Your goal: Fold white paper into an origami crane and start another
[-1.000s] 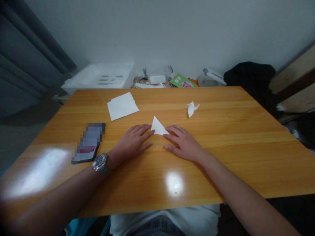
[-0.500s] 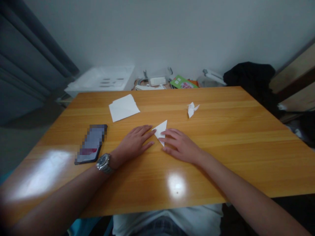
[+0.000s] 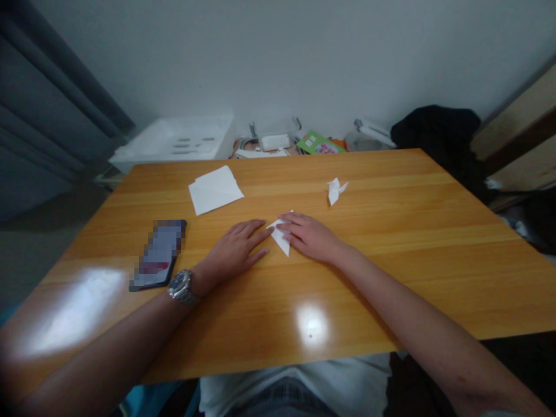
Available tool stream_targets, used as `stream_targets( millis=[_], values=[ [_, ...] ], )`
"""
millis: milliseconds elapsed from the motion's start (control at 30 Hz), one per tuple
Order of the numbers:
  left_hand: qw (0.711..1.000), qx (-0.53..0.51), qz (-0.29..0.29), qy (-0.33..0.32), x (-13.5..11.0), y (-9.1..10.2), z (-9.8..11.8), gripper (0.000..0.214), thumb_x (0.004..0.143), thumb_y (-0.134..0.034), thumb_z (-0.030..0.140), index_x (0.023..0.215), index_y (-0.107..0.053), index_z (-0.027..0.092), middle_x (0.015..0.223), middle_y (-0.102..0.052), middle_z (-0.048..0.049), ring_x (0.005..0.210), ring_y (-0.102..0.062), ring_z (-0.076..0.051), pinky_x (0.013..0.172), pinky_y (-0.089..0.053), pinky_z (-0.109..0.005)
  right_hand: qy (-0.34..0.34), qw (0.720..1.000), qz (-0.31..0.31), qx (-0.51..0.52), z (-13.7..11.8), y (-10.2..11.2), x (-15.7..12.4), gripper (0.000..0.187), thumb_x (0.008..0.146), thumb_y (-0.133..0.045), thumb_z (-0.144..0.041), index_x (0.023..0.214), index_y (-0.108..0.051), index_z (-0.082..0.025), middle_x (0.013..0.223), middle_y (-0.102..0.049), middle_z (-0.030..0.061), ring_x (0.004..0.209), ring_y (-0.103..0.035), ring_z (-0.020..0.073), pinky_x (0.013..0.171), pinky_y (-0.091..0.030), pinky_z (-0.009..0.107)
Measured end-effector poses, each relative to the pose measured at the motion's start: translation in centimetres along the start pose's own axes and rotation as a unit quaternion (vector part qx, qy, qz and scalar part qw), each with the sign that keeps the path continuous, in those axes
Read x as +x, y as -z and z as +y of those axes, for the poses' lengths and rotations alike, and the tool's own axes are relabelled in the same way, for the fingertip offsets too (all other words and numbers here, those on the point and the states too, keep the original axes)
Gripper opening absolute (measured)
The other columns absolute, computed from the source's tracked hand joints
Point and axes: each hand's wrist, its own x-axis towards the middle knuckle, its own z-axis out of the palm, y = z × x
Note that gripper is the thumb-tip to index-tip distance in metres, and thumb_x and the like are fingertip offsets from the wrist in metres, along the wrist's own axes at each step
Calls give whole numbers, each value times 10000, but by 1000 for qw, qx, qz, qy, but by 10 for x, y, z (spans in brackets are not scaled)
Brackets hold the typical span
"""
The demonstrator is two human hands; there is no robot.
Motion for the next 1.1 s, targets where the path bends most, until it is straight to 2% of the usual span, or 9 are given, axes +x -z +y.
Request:
stream_targets(
  millis=[167, 267, 400, 600, 800, 1100],
  values=[
    [1000, 3, 4, -8, 0, 2, 1, 556, 1030, -485, 468, 1512, -482, 190, 1488, -514, -161, 1341, -503, -314, 1160, -394, -486, -10, 1000, 4, -30, -5, -11, -4, 417, 1059, -460, -348, 1416, -606, -188, 1496, -558, 156, 1367, -530, 283, 1153, -429, 506],
    [1000, -5, 14, -21, 1, 4, 2, 537, 1024, -510, 443, 1504, -493, 202, 1455, -541, -149, 1320, -517, -306, 1148, -404, -483, -33, 997, 13, -74, -11, -11, -5, 441, 1048, -476, -408, 1413, -617, -203, 1457, -582, 162, 1314, -540, 322, 1113, -434, 548],
    [999, -19, 14, -33, 1, 7, 5, 457, 1031, -504, 414, 1434, -567, 207, 1409, -584, -135, 1288, -544, -289, 1127, -421, -477, -44, 995, 23, -90, -18, -7, -4, 433, 1038, -487, -439, 1378, -650, -225, 1344, -637, 156, 1229, -545, 320, 1063, -447, 543],
    [1000, -22, 11, -17, 1, 6, 4, 492, 1029, -491, 483, 1402, -590, 176, 1454, -579, -141, 1332, -533, -294, 1148, -401, -485, -26, 997, 39, -63, -17, -4, -5, 422, 1028, -518, -425, 1352, -665, -200, 1253, -654, 163, 1221, -536, 311, 1058, -448, 530],
    [999, -31, 13, -6, 0, 4, 2, 442, 1017, -528, 450, 1351, -622, 176, 1454, -586, -137, 1319, -555, -287, 1140, -420, -479, 6, 999, 38, 8, -8, 0, -7, 337, 1005, -580, -351, 1281, -695, -194, 1185, -674, 139, 1138, -608, 269, 1006, -509, 471],
    [999, -34, 28, -14, 2, 5, 1, 368, 1009, -558, 405, 1271, -654, 165, 1376, -641, -125, 1240, -601, -286, 1094, -468, -456, 26, 998, 41, 43, -3, -3, -9, 248, 980, -625, -268, 1194, -741, -225, 1264, -686, 133, 1201, -626, 275, 1020, -519, 482]
  ],
)
